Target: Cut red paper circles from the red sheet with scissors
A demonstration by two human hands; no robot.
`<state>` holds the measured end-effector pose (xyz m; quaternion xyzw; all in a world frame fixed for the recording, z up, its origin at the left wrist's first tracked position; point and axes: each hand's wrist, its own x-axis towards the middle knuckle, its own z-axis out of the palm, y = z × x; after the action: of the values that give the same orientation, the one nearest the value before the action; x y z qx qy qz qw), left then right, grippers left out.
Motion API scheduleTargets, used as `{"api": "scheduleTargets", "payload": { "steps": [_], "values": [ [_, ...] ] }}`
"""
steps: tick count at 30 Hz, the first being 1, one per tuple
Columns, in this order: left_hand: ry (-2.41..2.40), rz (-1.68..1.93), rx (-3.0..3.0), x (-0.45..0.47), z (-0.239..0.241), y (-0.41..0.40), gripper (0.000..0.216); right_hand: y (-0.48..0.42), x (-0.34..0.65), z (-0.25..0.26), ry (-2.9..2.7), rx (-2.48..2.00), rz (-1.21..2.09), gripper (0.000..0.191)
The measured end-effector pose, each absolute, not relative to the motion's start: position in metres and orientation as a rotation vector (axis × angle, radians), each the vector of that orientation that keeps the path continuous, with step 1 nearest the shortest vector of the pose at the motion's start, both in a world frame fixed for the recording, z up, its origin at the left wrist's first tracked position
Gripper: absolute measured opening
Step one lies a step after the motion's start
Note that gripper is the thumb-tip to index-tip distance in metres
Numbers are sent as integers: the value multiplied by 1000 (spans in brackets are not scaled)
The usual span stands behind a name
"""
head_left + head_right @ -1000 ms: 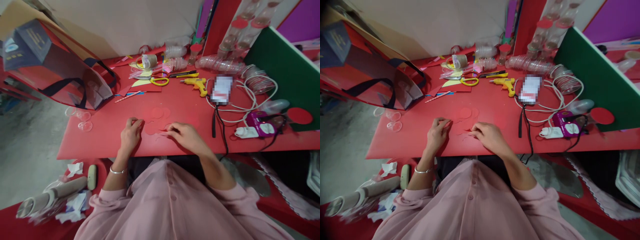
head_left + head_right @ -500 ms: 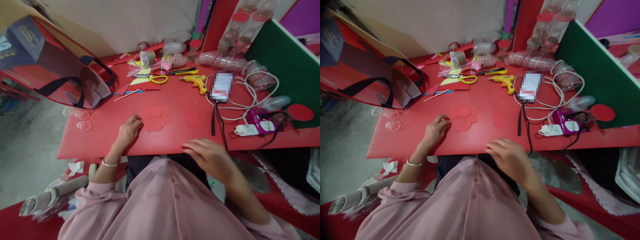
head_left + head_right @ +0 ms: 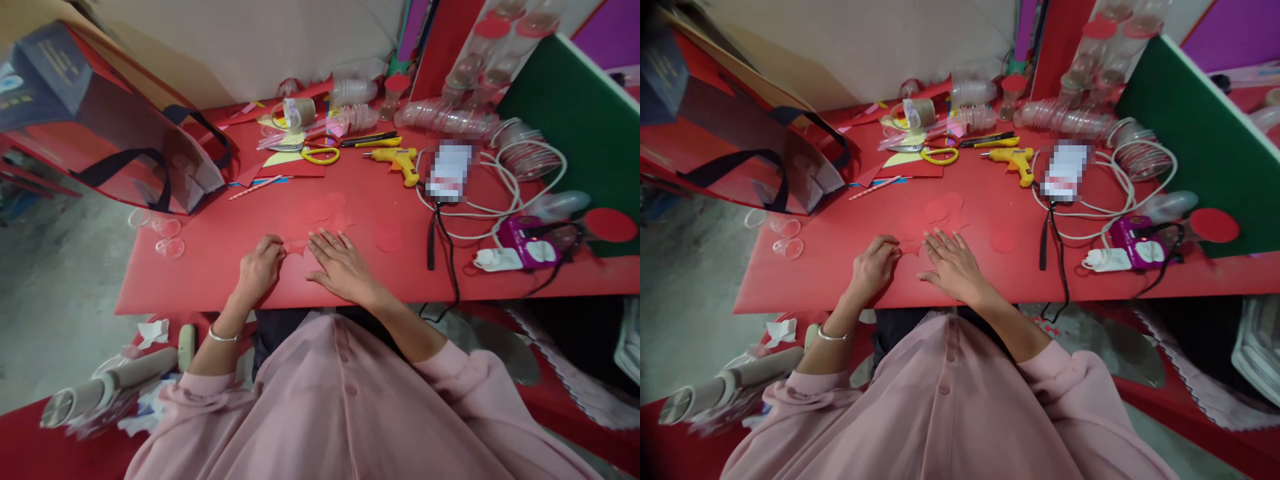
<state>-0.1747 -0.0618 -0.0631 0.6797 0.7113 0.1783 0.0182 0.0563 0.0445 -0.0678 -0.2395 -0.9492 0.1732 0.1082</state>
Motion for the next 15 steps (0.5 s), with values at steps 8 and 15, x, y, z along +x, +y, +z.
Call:
{"api": "scheduleTargets", "payload": {
  "steps": [8,15],
  "values": [
    [2179,781,2106,-159,-61,-89,19,21,87,-56,-2733,-618,505,62],
    [2031,436,2259,-144,-65,-99,75,-3,105,-65,-2730,-618,571,62]
  ]
}}
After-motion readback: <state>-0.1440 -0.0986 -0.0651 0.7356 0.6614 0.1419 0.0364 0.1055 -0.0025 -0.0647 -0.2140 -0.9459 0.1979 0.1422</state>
